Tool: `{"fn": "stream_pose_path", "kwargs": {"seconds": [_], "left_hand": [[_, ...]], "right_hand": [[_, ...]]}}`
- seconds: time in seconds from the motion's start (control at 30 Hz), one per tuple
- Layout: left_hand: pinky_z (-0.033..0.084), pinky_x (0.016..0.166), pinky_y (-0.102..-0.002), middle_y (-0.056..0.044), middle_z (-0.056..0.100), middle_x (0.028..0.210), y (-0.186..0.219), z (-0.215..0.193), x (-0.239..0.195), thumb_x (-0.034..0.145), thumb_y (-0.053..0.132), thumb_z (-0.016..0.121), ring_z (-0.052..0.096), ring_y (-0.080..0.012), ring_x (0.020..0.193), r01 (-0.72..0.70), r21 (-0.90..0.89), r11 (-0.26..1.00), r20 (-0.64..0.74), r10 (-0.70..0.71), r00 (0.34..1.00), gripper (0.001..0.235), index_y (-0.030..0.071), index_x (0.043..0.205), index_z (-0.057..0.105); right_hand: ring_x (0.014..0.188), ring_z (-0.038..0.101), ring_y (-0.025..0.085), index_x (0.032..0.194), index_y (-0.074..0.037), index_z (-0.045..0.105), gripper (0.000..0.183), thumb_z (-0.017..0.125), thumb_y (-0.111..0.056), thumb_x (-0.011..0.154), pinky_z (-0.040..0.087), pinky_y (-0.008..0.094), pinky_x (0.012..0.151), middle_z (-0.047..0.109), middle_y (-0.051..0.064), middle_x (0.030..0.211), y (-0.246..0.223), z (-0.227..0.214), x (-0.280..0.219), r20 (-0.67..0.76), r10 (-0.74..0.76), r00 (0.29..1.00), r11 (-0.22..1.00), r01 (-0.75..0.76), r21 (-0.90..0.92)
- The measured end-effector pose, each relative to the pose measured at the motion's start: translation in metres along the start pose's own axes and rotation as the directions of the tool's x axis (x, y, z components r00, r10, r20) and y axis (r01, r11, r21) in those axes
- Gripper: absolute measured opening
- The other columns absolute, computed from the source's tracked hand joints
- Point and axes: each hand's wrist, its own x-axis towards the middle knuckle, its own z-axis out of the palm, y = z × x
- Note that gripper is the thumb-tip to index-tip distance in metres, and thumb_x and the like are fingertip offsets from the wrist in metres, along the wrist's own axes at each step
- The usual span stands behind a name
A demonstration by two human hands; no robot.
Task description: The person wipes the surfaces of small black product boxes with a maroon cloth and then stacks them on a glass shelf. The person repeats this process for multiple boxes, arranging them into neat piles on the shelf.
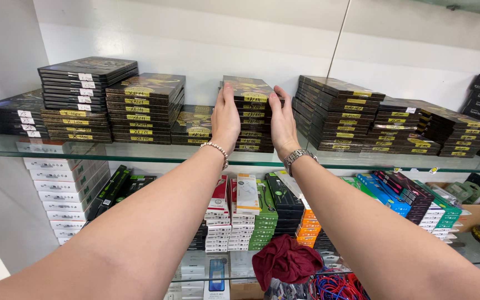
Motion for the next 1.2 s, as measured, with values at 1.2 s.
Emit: {"fn": "stream_pose_path", "kwargs": {"seconds": [1.2], "left_hand": [[0.026,0.121,-0.038,-0.014,0.027,0.165,-0.014,-0.015,0.028,0.099,0.067,0.034,0.029,-0.0282,0.151,-0.084,-0.059,0.995,0.247,0.096,0.964,0.086,0.011,0.162,0.017]], "right_hand": [[0.152,0.029,0.026,0.159,-0.011,0.028,0.091,0.028,-0.075,0.095,0.022,0.040,0.121,0.030,0.016,0.165,0.033,0.004,0.022,0.120,0.287,0.950,0.928,-0.307,0.212]]}}
